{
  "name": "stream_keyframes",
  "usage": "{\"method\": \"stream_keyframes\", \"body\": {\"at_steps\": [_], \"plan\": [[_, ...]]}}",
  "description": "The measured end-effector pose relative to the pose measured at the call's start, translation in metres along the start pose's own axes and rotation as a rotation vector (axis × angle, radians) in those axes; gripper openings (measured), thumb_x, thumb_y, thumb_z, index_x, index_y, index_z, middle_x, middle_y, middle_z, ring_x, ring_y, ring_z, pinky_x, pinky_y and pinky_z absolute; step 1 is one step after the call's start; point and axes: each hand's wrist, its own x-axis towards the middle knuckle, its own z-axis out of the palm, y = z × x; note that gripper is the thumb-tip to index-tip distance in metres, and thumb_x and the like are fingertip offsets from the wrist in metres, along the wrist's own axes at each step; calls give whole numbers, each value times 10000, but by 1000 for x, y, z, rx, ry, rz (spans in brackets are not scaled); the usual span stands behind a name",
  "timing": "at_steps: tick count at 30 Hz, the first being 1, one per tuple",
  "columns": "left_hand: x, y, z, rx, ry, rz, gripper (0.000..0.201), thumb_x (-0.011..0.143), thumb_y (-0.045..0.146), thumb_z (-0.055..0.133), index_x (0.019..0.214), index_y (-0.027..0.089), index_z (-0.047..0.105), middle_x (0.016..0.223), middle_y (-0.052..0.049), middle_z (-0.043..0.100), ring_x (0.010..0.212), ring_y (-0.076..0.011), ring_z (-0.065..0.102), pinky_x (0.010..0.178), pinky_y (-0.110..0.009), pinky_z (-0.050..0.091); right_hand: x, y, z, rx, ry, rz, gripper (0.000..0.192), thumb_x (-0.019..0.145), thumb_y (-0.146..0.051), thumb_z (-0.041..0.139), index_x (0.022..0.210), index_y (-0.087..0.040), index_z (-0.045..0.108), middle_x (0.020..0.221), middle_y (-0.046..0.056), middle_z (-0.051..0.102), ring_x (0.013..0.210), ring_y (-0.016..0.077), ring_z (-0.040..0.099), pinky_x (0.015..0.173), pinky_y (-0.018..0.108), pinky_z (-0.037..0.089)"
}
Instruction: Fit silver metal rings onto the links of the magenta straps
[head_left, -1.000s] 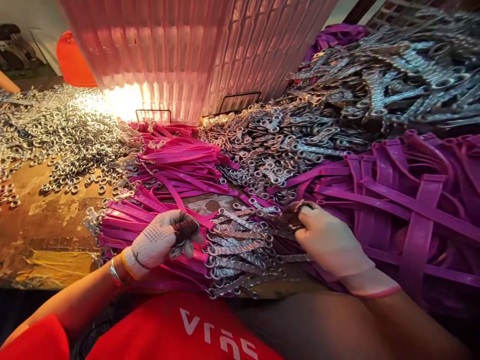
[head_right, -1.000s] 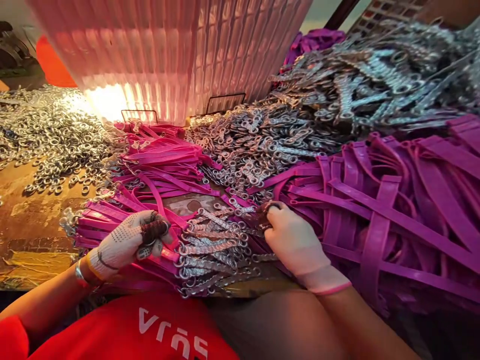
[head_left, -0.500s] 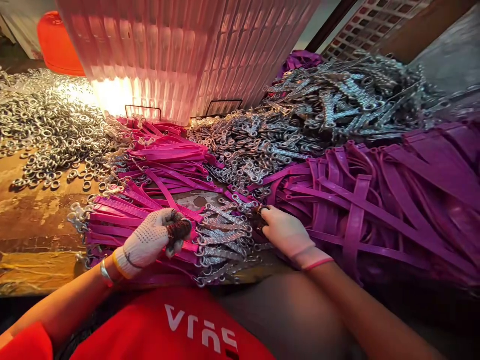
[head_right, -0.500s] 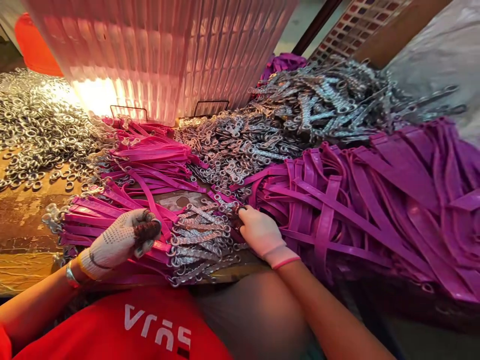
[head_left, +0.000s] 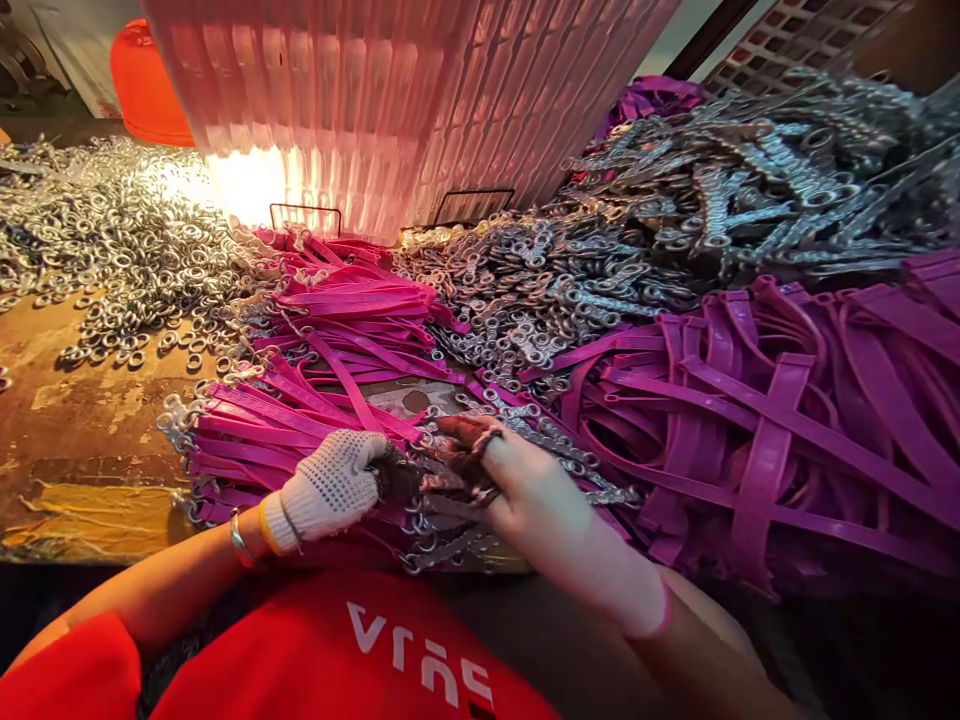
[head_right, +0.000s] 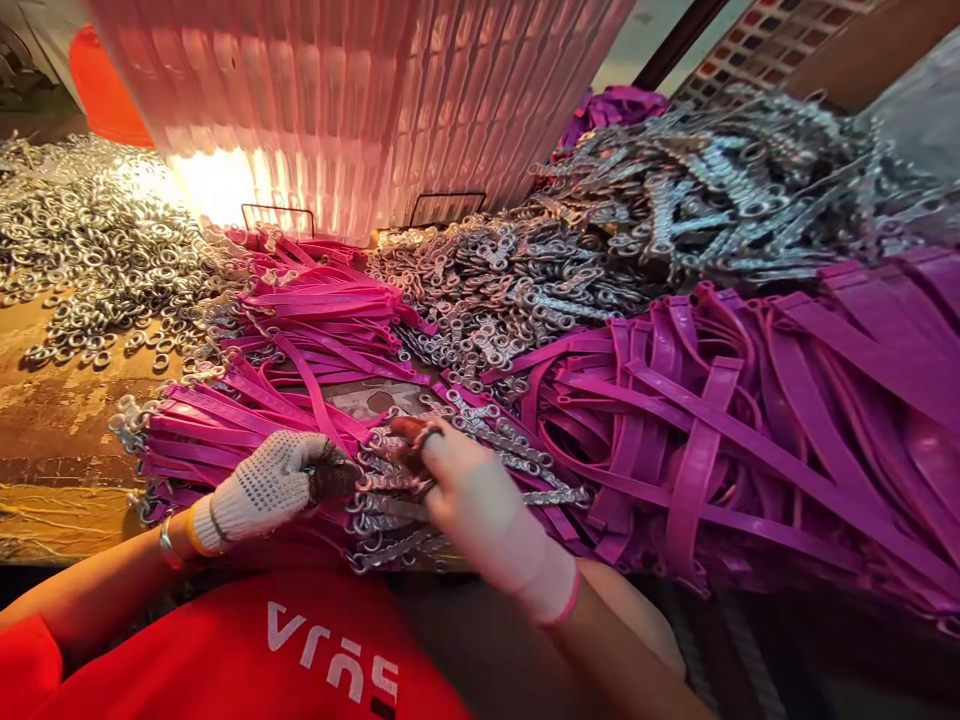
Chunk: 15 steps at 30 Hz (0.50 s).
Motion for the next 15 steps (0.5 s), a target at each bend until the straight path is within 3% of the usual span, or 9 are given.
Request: {"method": "stream_keyframes", "body": {"at_steps": [3, 6, 9, 11, 13, 15], "plan": [[3, -2, 0, 77, 17, 91, 175, 774, 81, 509, 792, 153, 667, 763, -47, 689, 668, -163, 580, 613, -257, 387, 7, -34, 14, -57, -65, -92, 568, 670, -4, 440, 1200, -130, 603, 1228, 150, 633, 1137, 240, 590, 965, 379, 492], [1, -3, 0, 23, 33, 157, 159, 714, 65, 543, 788, 163, 643, 775, -43, 676, 677, -160, 560, 629, -257, 394, 10, -47, 24, -254, -118, -89, 455, 611, 0, 443, 991, -124, 662, 1123, 168, 658, 1002, 249, 611, 861, 361, 504], [-4, -4, 3, -298, -91, 11, 38, 771, 155, 554, 785, 172, 585, 653, -4, 592, 541, -115, 489, 503, -221, 352, 6, -52, 26, -388, -84, -49, 222, 622, -98, 508, 783, -165, 645, 871, 127, 675, 754, 224, 592, 676, 318, 454], [-7, -4, 5, -544, -192, -145, 90, 829, 253, 548, 784, 176, 540, 568, 30, 502, 433, -79, 400, 410, -196, 272, 2, -56, 28, -404, -32, -63, 124, 632, -183, 543, 726, -178, 623, 754, 103, 650, 658, 207, 557, 607, 308, 395], [-7, -4, 6, -684, -212, -223, 151, 841, 309, 561, 782, 178, 515, 543, 49, 456, 390, -59, 344, 371, -180, 223, -1, -60, 30, -381, -9, -61, 125, 655, -219, 548, 741, -176, 626, 732, 99, 653, 631, 203, 554, 591, 306, 368], [-1, -1, 2, -694, -190, -208, 159, 851, 321, 557, 793, 178, 518, 527, 56, 441, 374, -55, 319, 354, -175, 217, -1, -60, 33, -297, -38, 24, 124, 712, -223, 527, 766, -174, 627, 724, 95, 669, 624, 203, 573, 586, 300, 365]]}}
